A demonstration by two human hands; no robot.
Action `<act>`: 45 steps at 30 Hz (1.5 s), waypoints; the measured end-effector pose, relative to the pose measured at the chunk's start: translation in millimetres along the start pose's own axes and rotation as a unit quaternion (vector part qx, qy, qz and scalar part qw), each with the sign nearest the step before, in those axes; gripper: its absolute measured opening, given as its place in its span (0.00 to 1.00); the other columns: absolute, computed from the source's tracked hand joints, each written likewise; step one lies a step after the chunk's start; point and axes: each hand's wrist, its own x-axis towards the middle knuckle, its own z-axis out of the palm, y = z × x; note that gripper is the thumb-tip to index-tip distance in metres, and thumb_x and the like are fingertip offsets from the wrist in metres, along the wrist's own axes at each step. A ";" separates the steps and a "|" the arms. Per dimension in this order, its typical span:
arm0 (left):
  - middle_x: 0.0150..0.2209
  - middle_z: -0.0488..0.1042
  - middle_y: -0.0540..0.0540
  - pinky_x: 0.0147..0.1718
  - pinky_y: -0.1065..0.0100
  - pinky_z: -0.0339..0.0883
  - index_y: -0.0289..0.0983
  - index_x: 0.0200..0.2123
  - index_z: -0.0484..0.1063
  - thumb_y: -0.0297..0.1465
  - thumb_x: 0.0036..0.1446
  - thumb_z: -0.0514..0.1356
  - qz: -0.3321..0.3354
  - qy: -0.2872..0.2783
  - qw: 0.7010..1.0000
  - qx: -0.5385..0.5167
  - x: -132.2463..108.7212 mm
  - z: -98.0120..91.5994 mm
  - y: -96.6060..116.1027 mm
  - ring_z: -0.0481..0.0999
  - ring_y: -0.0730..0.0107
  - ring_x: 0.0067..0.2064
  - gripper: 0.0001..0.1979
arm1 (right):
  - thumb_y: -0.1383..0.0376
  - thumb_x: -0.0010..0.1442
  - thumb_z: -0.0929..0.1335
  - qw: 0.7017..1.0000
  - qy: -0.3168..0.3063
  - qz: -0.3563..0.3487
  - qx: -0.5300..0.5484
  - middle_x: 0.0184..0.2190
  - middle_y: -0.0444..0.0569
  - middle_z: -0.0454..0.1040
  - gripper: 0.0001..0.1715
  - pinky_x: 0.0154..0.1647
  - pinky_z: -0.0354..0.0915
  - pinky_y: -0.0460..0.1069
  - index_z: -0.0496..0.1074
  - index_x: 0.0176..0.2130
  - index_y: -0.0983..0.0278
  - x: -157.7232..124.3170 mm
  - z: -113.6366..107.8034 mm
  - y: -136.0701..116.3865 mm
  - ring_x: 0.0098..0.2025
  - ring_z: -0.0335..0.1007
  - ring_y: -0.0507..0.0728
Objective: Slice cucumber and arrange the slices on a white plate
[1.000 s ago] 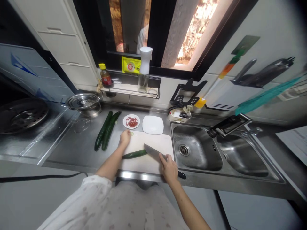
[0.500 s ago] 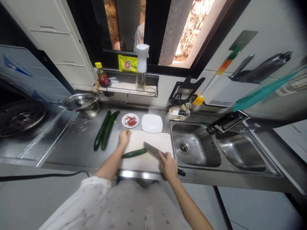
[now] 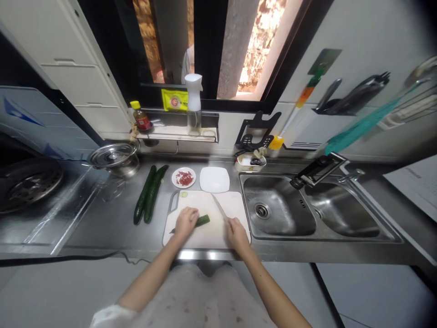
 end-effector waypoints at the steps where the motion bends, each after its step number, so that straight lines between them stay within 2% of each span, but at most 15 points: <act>1: 0.39 0.75 0.43 0.47 0.61 0.65 0.40 0.39 0.75 0.34 0.62 0.55 0.021 -0.013 1.000 0.008 -6.3 2.2 6.1 0.73 0.61 0.45 0.10 | 0.66 0.68 0.55 1.000 -0.007 -0.005 0.014 0.35 0.49 0.70 0.20 0.41 0.61 0.46 0.73 0.43 0.65 2.4 -0.2 -2.1 0.38 0.68 0.54; 5: 0.39 0.75 0.44 0.46 0.60 0.65 0.41 0.41 0.76 0.33 0.63 0.54 0.064 -0.037 0.997 0.035 -17.6 9.1 15.1 0.72 0.62 0.44 0.10 | 0.67 0.67 0.56 0.998 -0.035 -0.003 0.044 0.37 0.52 0.74 0.18 0.43 0.60 0.46 0.73 0.41 0.67 9.5 -1.7 -13.0 0.40 0.69 0.55; 8: 0.40 0.75 0.44 0.46 0.61 0.65 0.41 0.42 0.76 0.34 0.63 0.54 0.078 -0.040 0.995 0.052 -16.0 12.0 10.3 0.72 0.63 0.44 0.11 | 0.67 0.67 0.56 0.997 -0.058 0.021 0.047 0.41 0.54 0.76 0.19 0.45 0.59 0.46 0.73 0.43 0.68 12.1 -4.2 -23.5 0.43 0.70 0.55; 12: 0.42 0.76 0.44 0.46 0.62 0.64 0.42 0.43 0.77 0.34 0.64 0.54 0.097 -0.044 0.992 0.069 -11.9 14.8 3.1 0.72 0.64 0.45 0.12 | 0.66 0.69 0.56 0.992 -0.108 0.052 0.034 0.39 0.54 0.77 0.20 0.42 0.59 0.45 0.73 0.43 0.68 13.6 -5.4 -35.1 0.41 0.72 0.55; 16: 0.44 0.76 0.44 0.47 0.63 0.65 0.43 0.45 0.77 0.35 0.64 0.54 0.112 -0.060 0.989 0.076 -9.5 18.0 0.0 0.72 0.65 0.46 0.13 | 0.66 0.69 0.56 0.990 -0.132 0.043 0.010 0.39 0.54 0.78 0.18 0.40 0.58 0.45 0.72 0.46 0.68 13.6 -3.3 -43.3 0.41 0.72 0.55; 20: 0.42 0.76 0.45 0.47 0.64 0.65 0.43 0.45 0.78 0.35 0.65 0.54 0.116 -0.084 0.986 0.080 -8.5 21.3 -3.0 0.72 0.65 0.45 0.13 | 0.65 0.70 0.56 0.987 -0.150 0.038 -0.032 0.38 0.56 0.77 0.18 0.39 0.58 0.45 0.71 0.46 0.69 13.0 -3.1 -51.1 0.41 0.73 0.55; 33: 0.42 0.75 0.45 0.46 0.66 0.64 0.45 0.49 0.76 0.34 0.65 0.54 0.127 -0.096 0.984 0.084 -8.0 25.8 -10.6 0.70 0.66 0.44 0.14 | 0.67 0.70 0.54 0.984 -0.166 0.018 -0.064 0.38 0.57 0.77 0.19 0.39 0.58 0.46 0.70 0.45 0.70 15.0 2.0 -51.6 0.42 0.72 0.56; 45: 0.40 0.74 0.46 0.43 0.66 0.65 0.44 0.49 0.76 0.33 0.64 0.55 0.153 -0.073 0.980 0.101 -8.5 26.9 -11.1 0.70 0.67 0.42 0.13 | 0.66 0.70 0.54 0.983 -0.169 0.023 -0.062 0.39 0.58 0.77 0.20 0.40 0.59 0.46 0.70 0.46 0.70 14.0 3.9 -53.2 0.42 0.73 0.57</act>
